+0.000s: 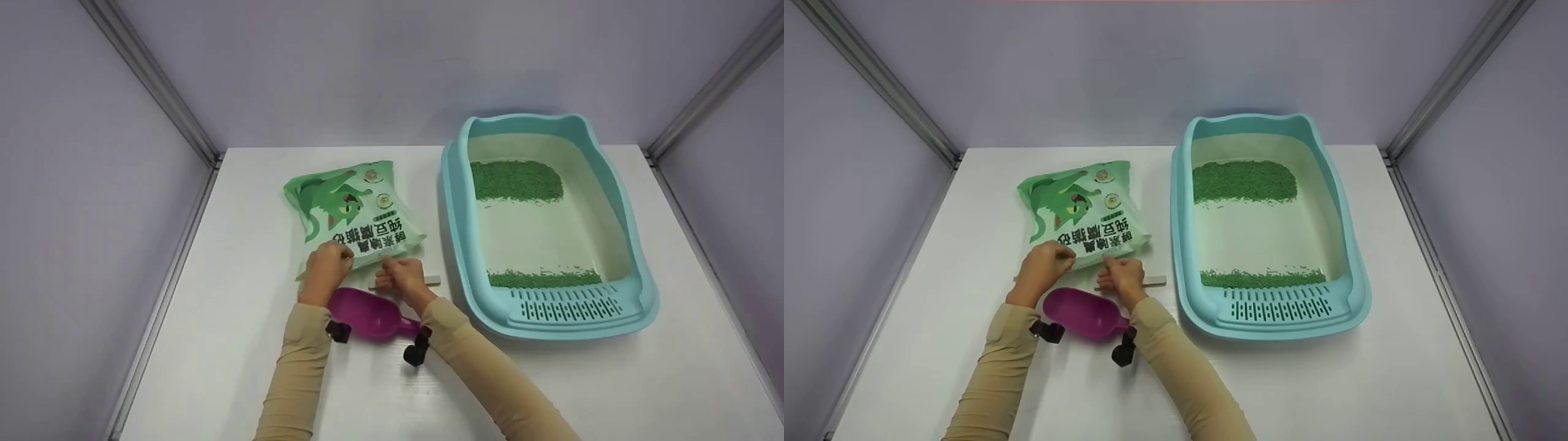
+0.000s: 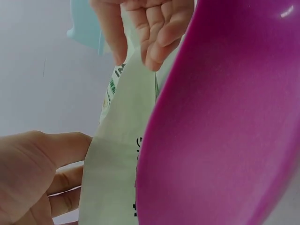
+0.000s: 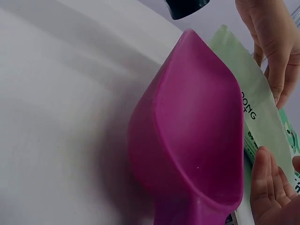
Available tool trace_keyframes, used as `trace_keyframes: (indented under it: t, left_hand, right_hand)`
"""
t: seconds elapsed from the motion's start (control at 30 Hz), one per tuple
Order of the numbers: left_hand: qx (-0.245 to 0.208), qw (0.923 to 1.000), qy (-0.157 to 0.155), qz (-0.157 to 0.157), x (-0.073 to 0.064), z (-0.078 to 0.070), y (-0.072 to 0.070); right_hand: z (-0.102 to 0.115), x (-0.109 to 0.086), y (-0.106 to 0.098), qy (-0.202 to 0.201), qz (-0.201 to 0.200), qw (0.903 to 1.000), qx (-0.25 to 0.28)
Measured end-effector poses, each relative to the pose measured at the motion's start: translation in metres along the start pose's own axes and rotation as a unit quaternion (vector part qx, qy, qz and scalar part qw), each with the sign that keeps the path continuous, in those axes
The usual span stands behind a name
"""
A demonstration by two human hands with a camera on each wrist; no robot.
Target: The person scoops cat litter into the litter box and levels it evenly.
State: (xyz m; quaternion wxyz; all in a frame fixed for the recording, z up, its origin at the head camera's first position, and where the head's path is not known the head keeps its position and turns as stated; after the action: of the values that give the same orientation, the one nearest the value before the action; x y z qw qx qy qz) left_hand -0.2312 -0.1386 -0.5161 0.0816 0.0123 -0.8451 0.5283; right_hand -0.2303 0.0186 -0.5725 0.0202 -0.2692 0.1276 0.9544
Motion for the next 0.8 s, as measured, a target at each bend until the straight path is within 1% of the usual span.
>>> trace_keyframes:
  t: [0.27, 0.4, 0.63, 0.8]
  left_hand:
    - [0.005, 0.9998, 0.017, 0.002, 0.0004, -0.0047, 0.0037]
    - [0.01, 0.9997, 0.021, 0.002, -0.0005, -0.0053, 0.0066]
    - [0.015, 0.9992, 0.033, -0.018, -0.0031, -0.0055, 0.0065]
    - [0.024, 0.9991, 0.031, -0.016, -0.0029, -0.007, 0.0062]
  right_hand:
    - [0.0019, 0.0042, 0.0061, 0.012, -0.008, 0.9994, 0.03]
    - [0.0012, 0.0053, 0.0063, 0.011, -0.013, 0.9996, 0.022]
    - [0.0006, 0.0044, 0.0067, 0.011, -0.011, 0.9998, 0.013]
    - [-0.0008, 0.0027, 0.0053, 0.017, -0.01, 0.9998, 0.001]
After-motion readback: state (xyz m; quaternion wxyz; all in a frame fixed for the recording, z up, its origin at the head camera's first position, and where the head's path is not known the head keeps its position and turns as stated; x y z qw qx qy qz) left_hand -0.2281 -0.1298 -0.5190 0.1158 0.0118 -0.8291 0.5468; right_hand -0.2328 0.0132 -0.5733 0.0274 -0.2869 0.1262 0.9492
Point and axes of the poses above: each hand's wrist, its own x-axis towards the middle knuckle, its own y-axis out of the palm, z = x × y, the point moved 3 cm from there along x, towards the middle knuckle, and after that the axes turned 2 degrees about x, right-handed, at the moved point
